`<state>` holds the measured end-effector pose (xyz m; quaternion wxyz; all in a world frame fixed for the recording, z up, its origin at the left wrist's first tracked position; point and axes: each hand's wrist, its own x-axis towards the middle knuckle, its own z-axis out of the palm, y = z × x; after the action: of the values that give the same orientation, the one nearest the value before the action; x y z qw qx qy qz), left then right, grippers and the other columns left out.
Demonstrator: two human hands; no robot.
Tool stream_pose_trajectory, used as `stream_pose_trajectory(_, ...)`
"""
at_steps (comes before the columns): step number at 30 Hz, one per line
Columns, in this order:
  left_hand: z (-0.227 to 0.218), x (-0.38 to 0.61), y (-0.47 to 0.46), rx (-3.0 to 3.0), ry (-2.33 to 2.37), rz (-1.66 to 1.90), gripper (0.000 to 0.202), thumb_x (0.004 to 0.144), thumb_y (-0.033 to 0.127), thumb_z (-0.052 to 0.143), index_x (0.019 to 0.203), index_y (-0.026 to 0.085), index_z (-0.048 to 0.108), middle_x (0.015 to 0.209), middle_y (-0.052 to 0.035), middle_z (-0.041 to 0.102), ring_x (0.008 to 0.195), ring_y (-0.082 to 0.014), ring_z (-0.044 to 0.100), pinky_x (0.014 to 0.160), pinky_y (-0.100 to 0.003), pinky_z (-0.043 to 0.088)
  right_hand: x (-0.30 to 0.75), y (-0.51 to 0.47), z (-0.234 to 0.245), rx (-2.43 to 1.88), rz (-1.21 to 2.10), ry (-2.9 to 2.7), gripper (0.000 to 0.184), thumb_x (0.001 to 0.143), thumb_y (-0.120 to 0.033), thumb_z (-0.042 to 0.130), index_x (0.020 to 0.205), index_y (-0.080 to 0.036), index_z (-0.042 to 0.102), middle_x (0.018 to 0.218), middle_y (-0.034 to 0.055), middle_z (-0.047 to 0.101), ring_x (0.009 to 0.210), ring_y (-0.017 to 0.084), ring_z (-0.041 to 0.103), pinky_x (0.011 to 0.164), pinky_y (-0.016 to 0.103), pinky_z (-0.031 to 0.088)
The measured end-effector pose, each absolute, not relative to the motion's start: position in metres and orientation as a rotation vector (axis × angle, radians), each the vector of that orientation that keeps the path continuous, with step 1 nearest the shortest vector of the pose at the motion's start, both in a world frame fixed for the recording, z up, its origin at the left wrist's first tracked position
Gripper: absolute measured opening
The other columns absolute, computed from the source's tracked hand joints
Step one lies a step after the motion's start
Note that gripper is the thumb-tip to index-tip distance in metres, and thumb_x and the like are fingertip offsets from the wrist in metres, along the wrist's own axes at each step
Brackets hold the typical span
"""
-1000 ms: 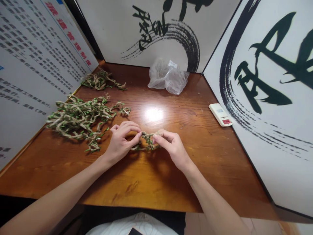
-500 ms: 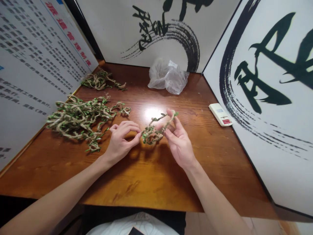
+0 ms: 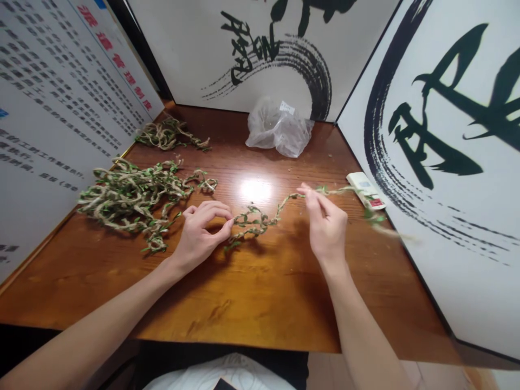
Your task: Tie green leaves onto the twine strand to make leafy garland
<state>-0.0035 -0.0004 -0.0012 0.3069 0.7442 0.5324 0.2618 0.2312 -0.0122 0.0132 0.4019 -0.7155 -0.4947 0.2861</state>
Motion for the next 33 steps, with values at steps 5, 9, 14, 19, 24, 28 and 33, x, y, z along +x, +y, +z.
stream_pose_trajectory(5, -0.002, -0.005, 0.000, 1.888, 1.367, 0.699, 0.010, 0.085, 0.022, 0.054, 0.076, 0.019, 0.058, 0.085, 0.0004, 0.070, 0.086, -0.0160, 0.063, 0.085, -0.038, 0.031, 0.240, -0.009, 0.013, -2.297, 0.968, -1.527, 0.051, 0.086, -0.062, 0.049, 0.084, -0.019, 0.077, 0.046, 0.0032, 0.057, 0.057, 0.024, 0.061, 0.058, 0.033, 0.041)
stream_pose_trajectory(9, -0.009, -0.007, -0.003, 1.589, 1.308, 0.696, 0.011, 0.082, 0.027, 0.057, 0.076, 0.018, 0.056, 0.089, -0.0056, 0.069, 0.085, -0.0175, 0.064, 0.076, -0.032, 0.046, 0.224, -0.016, 0.018, -1.908, 1.109, -1.461, 0.047, 0.092, -0.053, 0.045, 0.096, -0.016, 0.074, 0.054, 0.0017, 0.060, 0.055, 0.018, 0.059, 0.060, 0.029, 0.044)
stream_pose_trajectory(14, -0.009, -0.006, -0.005, 1.514, 1.241, 0.664, 0.013, 0.083, 0.028, 0.057, 0.077, 0.017, 0.056, 0.080, -0.0055, 0.064, 0.073, -0.0151, 0.062, 0.063, -0.027, 0.050, 0.198, -0.024, 0.016, -1.561, 1.143, -1.630, 0.032, 0.083, -0.037, 0.066, 0.109, -0.021, 0.069, 0.113, 0.0079, 0.064, 0.094, 0.020, 0.062, 0.079, 0.031, 0.049)
stream_pose_trajectory(19, -0.004, 0.000, -0.003, 1.352, 1.240, 0.674, 0.014, 0.081, 0.030, 0.059, 0.077, 0.018, 0.052, 0.073, -0.0028, 0.060, 0.065, -0.0122, 0.058, 0.056, -0.023, 0.047, 0.195, -0.025, 0.011, -1.565, 1.416, -1.347, 0.016, 0.084, -0.027, 0.059, 0.086, -0.018, 0.073, 0.085, 0.0055, 0.070, 0.076, 0.017, 0.063, 0.071, 0.031, 0.049)
stream_pose_trajectory(24, 0.000, 0.002, 0.003, 0.965, 1.157, 0.769, 0.028, 0.074, 0.031, 0.068, 0.081, 0.020, 0.044, 0.071, 0.0024, 0.052, 0.063, -0.0115, 0.060, 0.057, -0.024, 0.048, 0.196, -0.023, 0.012, -1.465, 1.763, -0.985, 0.023, 0.078, -0.037, 0.067, 0.081, -0.015, 0.073, 0.063, 0.0006, 0.059, 0.058, 0.010, 0.050, 0.057, 0.024, 0.041)
stream_pose_trajectory(28, 0.000, -0.006, 0.008, 0.968, 1.197, 0.825, 0.027, 0.076, 0.030, 0.069, 0.089, 0.022, 0.047, 0.063, 0.0068, 0.046, 0.042, -0.0050, 0.039, 0.041, -0.020, 0.032, 0.194, -0.024, 0.014, -1.448, 1.823, -0.923, 0.027, 0.079, -0.040, 0.068, 0.086, -0.015, 0.073, 0.059, -0.0015, 0.052, 0.053, 0.007, 0.039, 0.050, 0.021, 0.030)
stream_pose_trajectory(33, -0.001, -0.015, 0.011, 1.869, 1.390, 0.945, 0.006, 0.082, 0.023, 0.068, 0.087, 0.020, 0.065, 0.085, -0.0023, 0.060, 0.077, -0.0121, 0.057, 0.068, -0.026, 0.044, 0.192, -0.026, 0.016, -1.489, 1.718, -1.059, 0.031, 0.084, -0.043, 0.062, 0.088, -0.015, 0.075, 0.061, 0.0004, 0.057, 0.055, 0.009, 0.046, 0.052, 0.022, 0.036)
